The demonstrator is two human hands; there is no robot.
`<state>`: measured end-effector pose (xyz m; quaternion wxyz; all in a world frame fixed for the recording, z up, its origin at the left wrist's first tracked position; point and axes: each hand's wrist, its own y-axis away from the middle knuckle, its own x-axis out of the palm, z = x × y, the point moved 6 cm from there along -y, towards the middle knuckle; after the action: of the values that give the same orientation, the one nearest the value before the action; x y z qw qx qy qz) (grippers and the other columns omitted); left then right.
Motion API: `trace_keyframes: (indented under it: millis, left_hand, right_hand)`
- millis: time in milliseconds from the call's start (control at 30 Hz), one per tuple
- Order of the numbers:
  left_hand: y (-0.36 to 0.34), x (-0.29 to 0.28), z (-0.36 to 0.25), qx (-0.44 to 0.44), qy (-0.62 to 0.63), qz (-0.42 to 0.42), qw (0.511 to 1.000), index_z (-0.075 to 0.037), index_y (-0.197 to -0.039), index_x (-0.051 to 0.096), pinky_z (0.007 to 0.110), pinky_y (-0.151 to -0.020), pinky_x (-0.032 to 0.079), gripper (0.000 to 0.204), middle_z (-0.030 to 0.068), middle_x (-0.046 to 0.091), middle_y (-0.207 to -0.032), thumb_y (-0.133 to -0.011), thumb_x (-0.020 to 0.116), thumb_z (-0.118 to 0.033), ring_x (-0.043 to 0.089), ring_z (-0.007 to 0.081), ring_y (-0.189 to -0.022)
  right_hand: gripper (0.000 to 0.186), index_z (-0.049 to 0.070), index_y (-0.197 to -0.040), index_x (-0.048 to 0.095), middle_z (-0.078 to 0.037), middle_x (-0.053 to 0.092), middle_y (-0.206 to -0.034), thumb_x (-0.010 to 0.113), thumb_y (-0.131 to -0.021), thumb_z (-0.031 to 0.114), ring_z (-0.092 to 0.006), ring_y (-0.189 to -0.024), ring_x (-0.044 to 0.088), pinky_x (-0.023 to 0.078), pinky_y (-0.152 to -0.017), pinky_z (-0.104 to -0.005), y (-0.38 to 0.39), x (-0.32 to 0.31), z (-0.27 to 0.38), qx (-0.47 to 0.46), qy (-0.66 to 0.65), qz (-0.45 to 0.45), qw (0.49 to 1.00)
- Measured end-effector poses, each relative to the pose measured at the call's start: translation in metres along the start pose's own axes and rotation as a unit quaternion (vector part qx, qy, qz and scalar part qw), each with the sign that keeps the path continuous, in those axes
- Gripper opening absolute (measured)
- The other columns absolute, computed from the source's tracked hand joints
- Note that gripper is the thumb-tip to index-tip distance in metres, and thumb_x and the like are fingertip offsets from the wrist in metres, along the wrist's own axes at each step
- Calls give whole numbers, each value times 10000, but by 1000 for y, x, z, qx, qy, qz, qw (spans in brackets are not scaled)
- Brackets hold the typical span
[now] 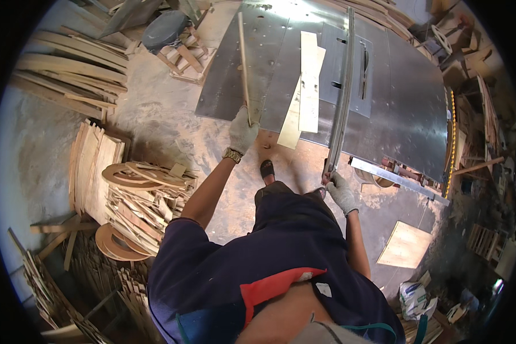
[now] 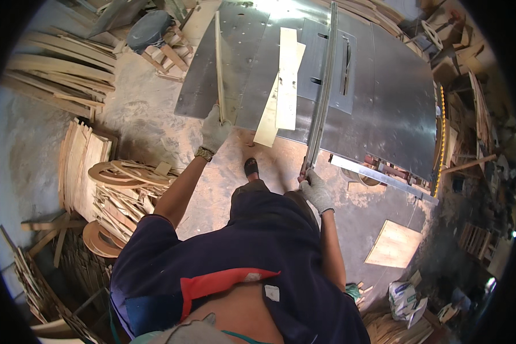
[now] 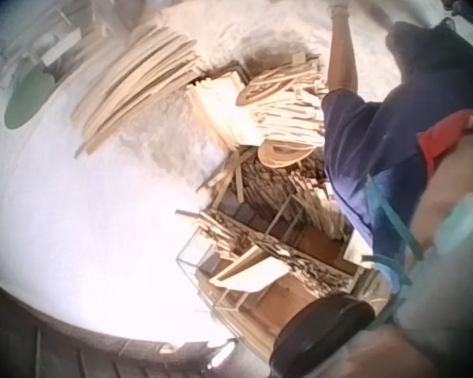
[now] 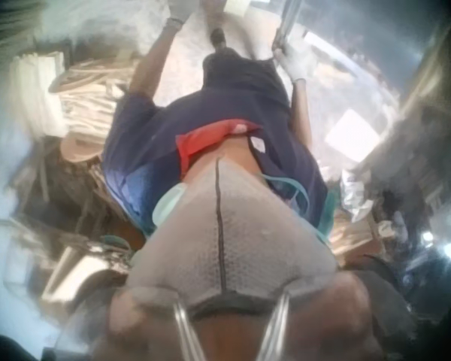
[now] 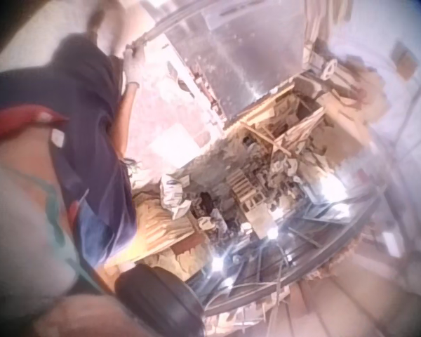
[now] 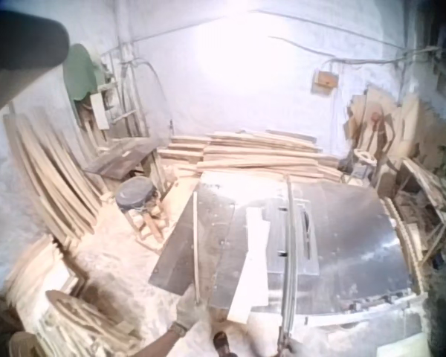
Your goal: The person uses a table saw to cut a large plywood sheet into smaller rectangular pieces. They guide the wood through the saw, adjust the fence, and stack the cut pieces on the floor.
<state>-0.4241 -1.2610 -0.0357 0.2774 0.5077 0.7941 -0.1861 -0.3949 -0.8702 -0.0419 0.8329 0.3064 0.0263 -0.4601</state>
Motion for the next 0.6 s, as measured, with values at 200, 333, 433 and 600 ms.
trace_keyframes:
  millis: [200, 333, 433, 600]
  left_hand:
    - [59, -8, -70, -49, 387, -136, 911, 56, -1284, 541, 308, -841, 505, 399, 90, 664, -1050, -888, 529, 11, 627, 175, -967]
    - [134, 32, -125, -60, 411, -119, 902, 49, -1312, 539, 276, -798, 499, 402, 62, 656, -1066, -913, 517, 9, 611, 132, -917]
    - [180, 74, -162, -56, 436, -67, 896, 40, -1343, 529, 261, -776, 498, 421, 63, 652, -1074, -923, 518, 11, 607, 123, -877]
    - [253, 148, -203, -152, 495, 68, 853, 44, -1420, 451, 270, -773, 509, 503, 78, 656, -1103, -950, 604, -52, 624, 128, -874]
  right_hand:
    - [249, -14, -1134, 585, -136, 681, -929, 537, -936, 128, -201, -885, 680, 527, -838, -338, 5, -29, 6, -91, 34, 52, 994]
    - [363, -11, -1243, 587, -202, 717, -1126, 558, -985, 244, -328, -1020, 707, 529, -895, -401, 20, -56, 12, -99, 82, 21, 991]
    - [404, -20, -1255, 570, -156, 696, -978, 519, -1050, 325, -242, -851, 698, 533, -751, -343, 41, -72, 17, -123, -100, -27, 987]
    - [378, 24, -1243, 579, -30, 647, -775, 488, -1077, 352, -116, -546, 588, 423, -450, -245, 88, -94, -22, 4, -343, -60, 937]
